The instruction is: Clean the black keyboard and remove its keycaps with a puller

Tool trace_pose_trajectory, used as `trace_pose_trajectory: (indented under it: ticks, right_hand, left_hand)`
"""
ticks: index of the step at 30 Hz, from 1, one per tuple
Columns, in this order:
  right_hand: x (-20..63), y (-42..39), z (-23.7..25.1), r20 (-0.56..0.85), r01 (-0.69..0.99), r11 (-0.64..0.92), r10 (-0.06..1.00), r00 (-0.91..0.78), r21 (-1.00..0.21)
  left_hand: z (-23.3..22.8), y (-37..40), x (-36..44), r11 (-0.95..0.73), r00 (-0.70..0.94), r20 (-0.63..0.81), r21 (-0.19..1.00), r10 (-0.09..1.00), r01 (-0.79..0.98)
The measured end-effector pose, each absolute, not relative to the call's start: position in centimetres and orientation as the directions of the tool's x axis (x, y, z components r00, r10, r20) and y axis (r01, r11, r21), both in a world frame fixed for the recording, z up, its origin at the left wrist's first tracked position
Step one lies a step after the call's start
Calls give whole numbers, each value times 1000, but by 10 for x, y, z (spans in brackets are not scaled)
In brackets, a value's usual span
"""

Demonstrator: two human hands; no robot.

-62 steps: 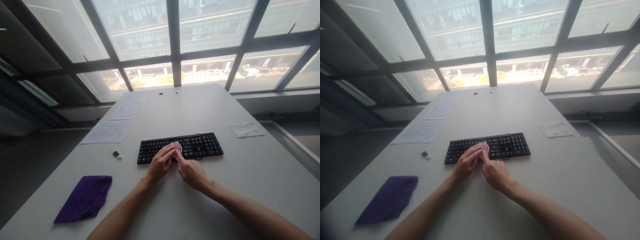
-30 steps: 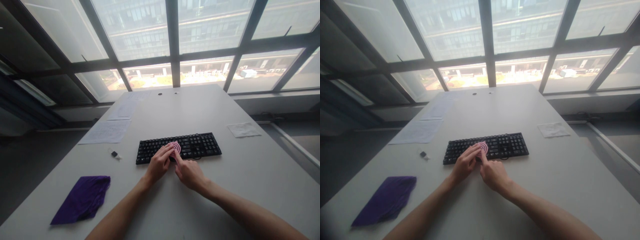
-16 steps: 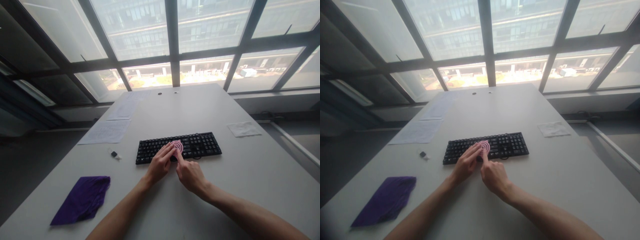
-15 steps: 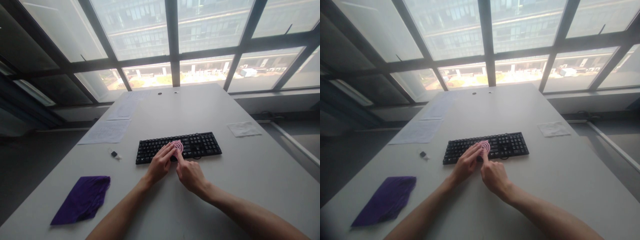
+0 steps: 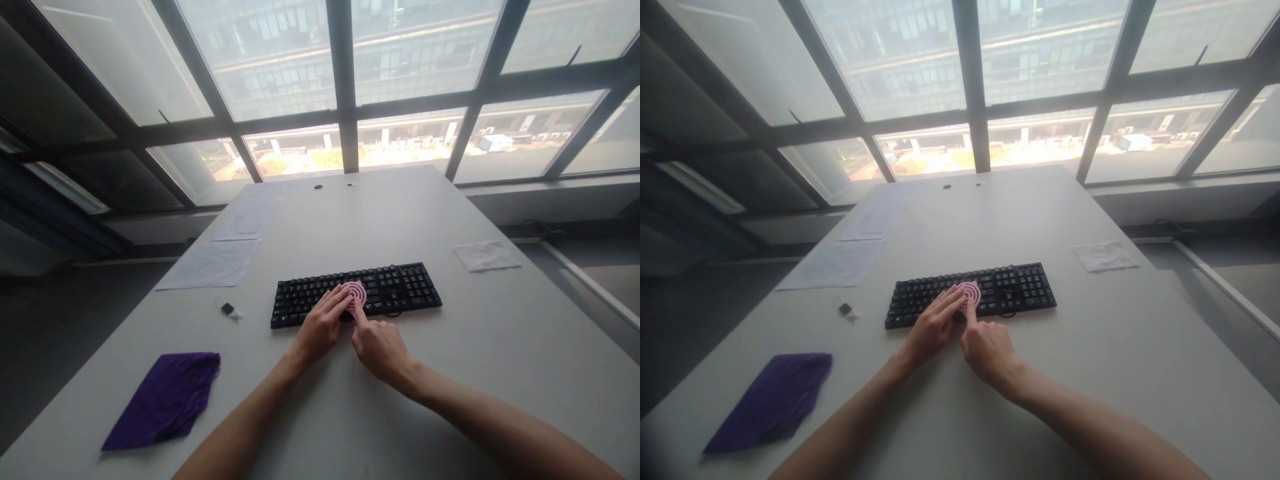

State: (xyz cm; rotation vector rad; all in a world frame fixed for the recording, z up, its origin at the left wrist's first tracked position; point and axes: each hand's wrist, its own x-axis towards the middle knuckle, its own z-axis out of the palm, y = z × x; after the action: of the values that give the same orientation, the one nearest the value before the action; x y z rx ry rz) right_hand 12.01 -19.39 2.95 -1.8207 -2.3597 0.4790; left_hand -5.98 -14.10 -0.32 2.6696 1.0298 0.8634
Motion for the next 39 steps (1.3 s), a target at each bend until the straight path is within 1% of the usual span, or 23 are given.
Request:
trace_pose_trajectory:
  ticks: [4, 8, 13, 16, 20, 23, 31, 39]
  right_hand:
    - [121, -194, 31, -58, 911, 219, 965, -255, -350]
    - [124, -193, 33, -52, 921, 189, 974, -219, -342]
    - [126, -192, 33, -88, 934, 131, 982, -169, -331]
    - [127, -192, 33, -125, 932, 111, 979, -163, -345]
    - [127, -191, 33, -146, 925, 99, 976, -162, -367]
    - [127, -191, 32, -133, 925, 98, 979, -157, -368]
    - [124, -198, 37, -92, 915, 120, 982, -167, -386]
    - [132, -203, 25, -114, 914, 109, 980, -165, -390]
  left_hand:
    - [-1, -142, -55, -750, 579, 481, 358, 658, 556]
    - [6, -140, -43, -737, 552, 493, 383, 672, 556]
    - [6, -135, -27, -731, 548, 486, 399, 680, 554]
    - [1, -135, -21, -724, 530, 498, 402, 686, 561]
    - [0, -137, -17, -710, 518, 490, 410, 701, 572]
    - [1, -138, -14, -693, 512, 472, 412, 717, 592]
    - [2, -143, -13, -704, 488, 516, 424, 704, 570]
    - [-3, -145, -10, -731, 543, 495, 375, 678, 571]
